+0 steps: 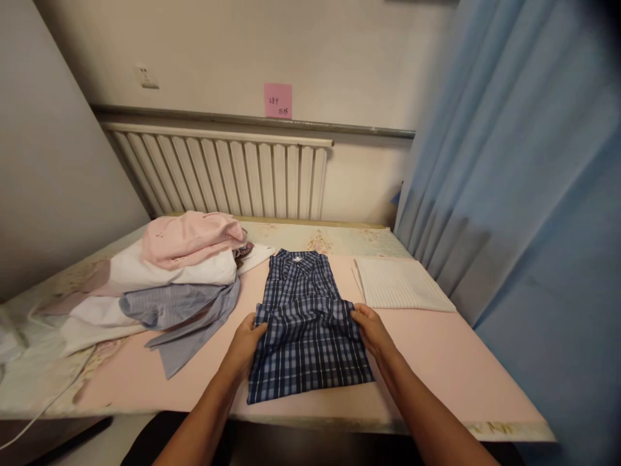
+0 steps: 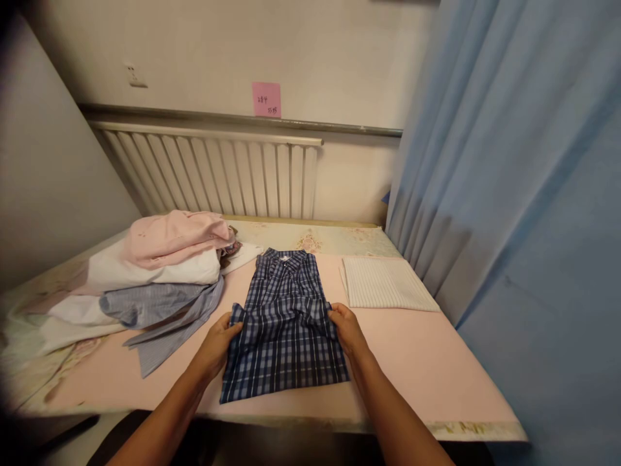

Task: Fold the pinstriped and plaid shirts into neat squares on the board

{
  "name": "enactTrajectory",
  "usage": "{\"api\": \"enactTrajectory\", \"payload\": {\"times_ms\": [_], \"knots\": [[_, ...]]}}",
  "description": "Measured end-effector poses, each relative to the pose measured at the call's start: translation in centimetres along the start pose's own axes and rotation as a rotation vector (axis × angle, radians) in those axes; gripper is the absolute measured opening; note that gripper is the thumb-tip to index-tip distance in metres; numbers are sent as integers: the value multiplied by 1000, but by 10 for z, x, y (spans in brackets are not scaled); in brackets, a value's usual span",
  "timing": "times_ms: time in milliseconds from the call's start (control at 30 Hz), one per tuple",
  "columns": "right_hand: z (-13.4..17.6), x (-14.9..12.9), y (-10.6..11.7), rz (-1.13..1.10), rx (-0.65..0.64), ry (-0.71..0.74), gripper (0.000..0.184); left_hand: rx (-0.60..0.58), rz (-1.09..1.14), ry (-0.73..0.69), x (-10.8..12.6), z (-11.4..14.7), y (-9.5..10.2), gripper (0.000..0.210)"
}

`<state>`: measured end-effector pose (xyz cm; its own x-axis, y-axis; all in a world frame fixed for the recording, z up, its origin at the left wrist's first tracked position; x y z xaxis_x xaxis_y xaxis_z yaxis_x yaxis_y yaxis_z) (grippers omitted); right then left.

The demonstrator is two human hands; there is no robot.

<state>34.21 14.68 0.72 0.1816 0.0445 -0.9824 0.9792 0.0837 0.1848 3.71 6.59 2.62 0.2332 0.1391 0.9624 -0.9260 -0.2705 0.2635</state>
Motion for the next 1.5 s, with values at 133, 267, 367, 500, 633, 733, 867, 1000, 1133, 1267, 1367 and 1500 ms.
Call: {"api": "enactTrajectory", "payload": {"times_ms": [133,267,367,500,633,733,867,1000,1133,1267,1367,1500], "knots": [[59,-2,11,-261,-276,-54,29,-440,246,5,1,61,7,34],[105,12,27,-148,-403,-96,32,-696,34,31,-17,113,12,14],[127,17,31,10,-459,-116,26,-764,-65,46,-32,138,8,11],[143,20,29,134,-482,-126,14,-757,-156,66,-50,157,-1,8],[149,26,27,180,-494,-131,7,-734,-226,65,-61,166,-10,10],[150,28,29,193,-486,-130,6,-644,-202,-26,-59,163,-15,17],[149,25,28,188,-473,-130,8,-409,-357,-224,-57,151,-18,22],[147,25,24,191,-471,-124,8,-176,-562,-521,-61,137,-23,26],[146,25,21,201,-468,-131,6,-156,-789,-593,-67,120,-36,33],[146,25,23,200,-461,-135,5,-253,-976,-438,-63,109,-44,40],[146,27,24,170,-466,-135,6,-321,-1049,-381,-51,105,-45,47],[146,28,23,130,-467,-139,7,-410,-1069,-350,-39,99,-45,51]]}}
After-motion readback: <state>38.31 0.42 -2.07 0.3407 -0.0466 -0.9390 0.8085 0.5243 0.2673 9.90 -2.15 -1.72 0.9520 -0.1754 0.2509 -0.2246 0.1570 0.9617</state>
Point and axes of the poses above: each hand's wrist, its own z-axis away from the middle knuckle, its own y-axis out of the back of the hand, x = y × z, the point moved 2 cm from there along -z, towards the middle knuckle, and after that the axes turned 3 degrees about z, right-handed, at the moved point
